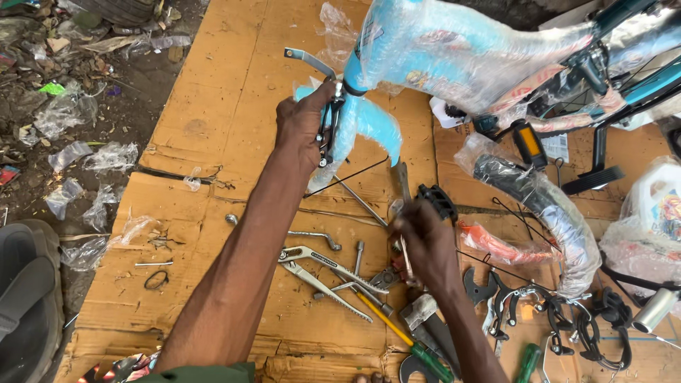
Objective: The person attaches a metal bracket to the head tube of a light blue bicycle frame using a zip tie. They then use a wrench to tighten a bolt on the bracket and a large adjustable wrench to tighten the headset nut on the frame.
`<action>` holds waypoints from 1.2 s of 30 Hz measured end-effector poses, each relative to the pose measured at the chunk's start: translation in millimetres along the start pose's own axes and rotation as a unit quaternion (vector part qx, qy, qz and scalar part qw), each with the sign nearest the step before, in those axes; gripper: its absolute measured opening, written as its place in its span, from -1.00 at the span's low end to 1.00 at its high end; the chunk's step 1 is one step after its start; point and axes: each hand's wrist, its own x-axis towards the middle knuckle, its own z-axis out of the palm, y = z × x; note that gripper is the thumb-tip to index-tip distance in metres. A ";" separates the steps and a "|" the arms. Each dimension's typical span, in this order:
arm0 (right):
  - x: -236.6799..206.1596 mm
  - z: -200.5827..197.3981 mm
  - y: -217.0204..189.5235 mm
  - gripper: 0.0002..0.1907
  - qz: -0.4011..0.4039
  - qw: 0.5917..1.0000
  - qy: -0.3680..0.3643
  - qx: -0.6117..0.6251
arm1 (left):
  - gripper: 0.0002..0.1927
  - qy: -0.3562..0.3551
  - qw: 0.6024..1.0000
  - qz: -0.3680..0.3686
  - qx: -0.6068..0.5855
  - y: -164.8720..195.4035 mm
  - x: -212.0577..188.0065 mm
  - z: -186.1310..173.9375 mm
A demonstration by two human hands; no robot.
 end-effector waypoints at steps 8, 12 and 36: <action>78.5 -9.2 -73.6 -0.60 -0.091 0.988 0.121 0.011 | -0.68 -0.002 0.999 0.040 -0.014 -2.7 -8.6 4.4; 118.6 2.4 -92.5 -0.58 -0.138 0.986 0.097 0.022 | -0.70 -0.017 0.998 0.060 -0.030 1.2 -15.6 8.5; 173.9 -39.5 -83.7 -0.79 0.002 0.916 -0.279 0.289 | -0.62 -0.023 0.987 0.155 0.026 4.2 -27.7 5.1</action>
